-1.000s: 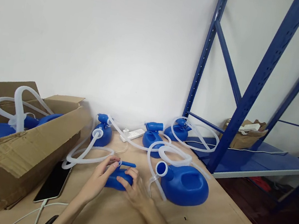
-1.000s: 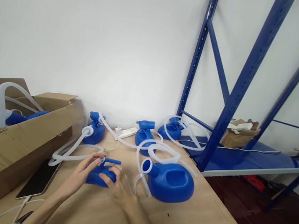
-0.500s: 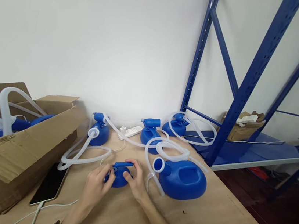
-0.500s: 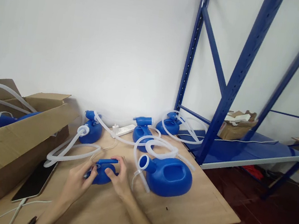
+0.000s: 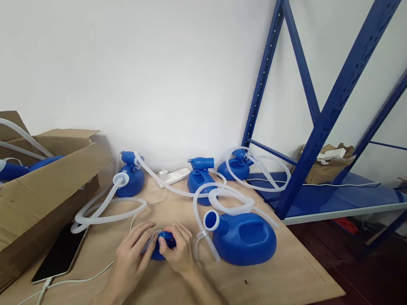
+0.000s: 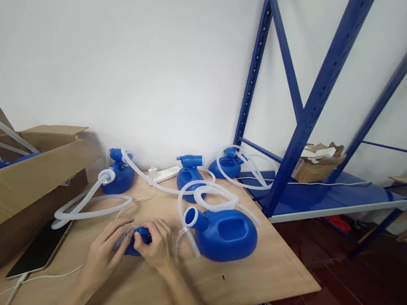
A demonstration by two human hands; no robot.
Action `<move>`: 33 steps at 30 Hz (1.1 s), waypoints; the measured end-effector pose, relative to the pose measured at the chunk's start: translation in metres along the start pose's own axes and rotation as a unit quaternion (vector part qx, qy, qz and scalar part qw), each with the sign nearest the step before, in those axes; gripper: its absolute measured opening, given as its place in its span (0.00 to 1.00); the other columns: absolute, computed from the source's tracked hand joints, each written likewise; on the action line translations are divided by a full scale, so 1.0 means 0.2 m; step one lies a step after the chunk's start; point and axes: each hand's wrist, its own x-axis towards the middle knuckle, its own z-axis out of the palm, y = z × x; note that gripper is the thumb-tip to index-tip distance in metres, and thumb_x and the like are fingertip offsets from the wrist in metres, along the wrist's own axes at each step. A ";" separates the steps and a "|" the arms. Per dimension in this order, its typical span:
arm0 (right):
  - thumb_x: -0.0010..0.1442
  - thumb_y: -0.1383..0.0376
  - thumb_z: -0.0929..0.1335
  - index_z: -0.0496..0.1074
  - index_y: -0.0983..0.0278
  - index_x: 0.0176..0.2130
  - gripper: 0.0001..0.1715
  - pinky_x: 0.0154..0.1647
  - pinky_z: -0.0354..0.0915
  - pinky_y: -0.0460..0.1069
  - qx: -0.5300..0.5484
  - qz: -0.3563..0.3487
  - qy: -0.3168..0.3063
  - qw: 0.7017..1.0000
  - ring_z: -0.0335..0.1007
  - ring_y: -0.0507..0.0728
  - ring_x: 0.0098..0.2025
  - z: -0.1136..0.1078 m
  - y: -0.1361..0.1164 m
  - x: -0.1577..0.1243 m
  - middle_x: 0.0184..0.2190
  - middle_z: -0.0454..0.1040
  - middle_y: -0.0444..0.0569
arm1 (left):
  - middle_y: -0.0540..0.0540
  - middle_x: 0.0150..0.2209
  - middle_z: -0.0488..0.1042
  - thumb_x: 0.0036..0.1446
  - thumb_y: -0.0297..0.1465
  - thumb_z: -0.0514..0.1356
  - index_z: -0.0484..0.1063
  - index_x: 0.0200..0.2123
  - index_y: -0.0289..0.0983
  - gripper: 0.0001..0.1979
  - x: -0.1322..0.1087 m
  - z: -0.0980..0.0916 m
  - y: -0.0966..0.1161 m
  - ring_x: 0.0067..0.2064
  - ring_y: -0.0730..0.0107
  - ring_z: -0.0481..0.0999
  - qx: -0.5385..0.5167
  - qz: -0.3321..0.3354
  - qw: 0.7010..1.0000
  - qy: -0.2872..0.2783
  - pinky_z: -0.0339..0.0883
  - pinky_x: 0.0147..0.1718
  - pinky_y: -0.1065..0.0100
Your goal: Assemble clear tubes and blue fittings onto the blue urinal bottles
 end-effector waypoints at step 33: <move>0.76 0.50 0.55 0.66 0.60 0.31 0.28 0.31 0.58 0.50 -0.042 -0.037 -0.021 0.998 0.66 0.56 0.29 0.06 0.05 -0.05 0.26 0.71 0.47 | 0.47 0.34 0.80 0.71 0.41 0.54 0.74 0.36 0.42 0.15 -0.08 0.02 -0.01 0.36 0.62 0.81 -0.135 -0.159 0.975 -0.079 0.72 0.37 0.66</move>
